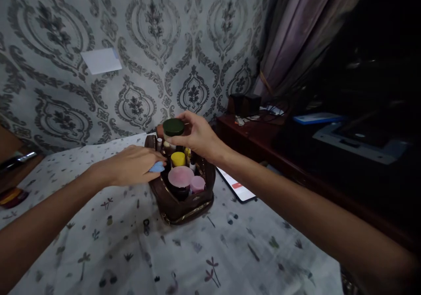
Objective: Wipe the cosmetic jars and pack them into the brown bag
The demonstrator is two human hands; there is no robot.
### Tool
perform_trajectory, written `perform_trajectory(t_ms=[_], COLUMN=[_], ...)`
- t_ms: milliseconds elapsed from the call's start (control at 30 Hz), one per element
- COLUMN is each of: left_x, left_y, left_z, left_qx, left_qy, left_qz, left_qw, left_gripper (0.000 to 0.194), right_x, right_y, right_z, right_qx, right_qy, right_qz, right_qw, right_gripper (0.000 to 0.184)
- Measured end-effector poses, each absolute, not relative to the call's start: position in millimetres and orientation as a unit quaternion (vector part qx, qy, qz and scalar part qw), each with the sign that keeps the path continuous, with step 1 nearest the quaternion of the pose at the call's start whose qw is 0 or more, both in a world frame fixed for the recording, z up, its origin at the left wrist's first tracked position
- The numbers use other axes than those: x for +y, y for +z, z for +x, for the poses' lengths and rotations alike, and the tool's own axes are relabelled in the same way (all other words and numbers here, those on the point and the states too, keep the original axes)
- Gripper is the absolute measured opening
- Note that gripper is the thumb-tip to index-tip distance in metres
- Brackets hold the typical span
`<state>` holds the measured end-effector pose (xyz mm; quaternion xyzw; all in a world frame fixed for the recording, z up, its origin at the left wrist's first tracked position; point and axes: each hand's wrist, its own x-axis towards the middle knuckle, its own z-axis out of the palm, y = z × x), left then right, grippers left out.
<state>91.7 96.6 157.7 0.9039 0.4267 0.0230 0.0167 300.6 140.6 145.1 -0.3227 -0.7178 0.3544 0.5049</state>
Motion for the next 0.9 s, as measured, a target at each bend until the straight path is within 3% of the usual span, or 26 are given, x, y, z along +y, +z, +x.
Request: perform_trajectory(t_ms=[233,400,533,733,900], left_x=[79,77,77,73,70], left_y=[161,155,151,158,162], left_z=[82,76,74,81,84], left_qx=[0.416,0.411,0.404,0.417,0.412], left_qy=[-0.039,-0.029,-0.014,-0.069,-0.074], left_qz=[0.907,0.909,0.912,0.905,0.907], left_qw=[0.056,0.061,0.064,0.045,0.047], left_gripper=[0.039,0.038,0.037,0.04,0.038], right_x=[164,175,172,161,160], right_y=[147,137,138,146,151], right_z=[288,276,269,262,252], right_qx=[-0.825,-0.857,-0.878,-0.921,-0.918], right_qy=[0.201,0.16,0.132,0.076,0.05], right_qz=[-0.359,-0.358,-0.375,-0.372,-0.393], right_qw=[0.387,0.334,0.267,0.089,0.001], right_gripper=[0.031,0.045,0.035,0.026,0.034])
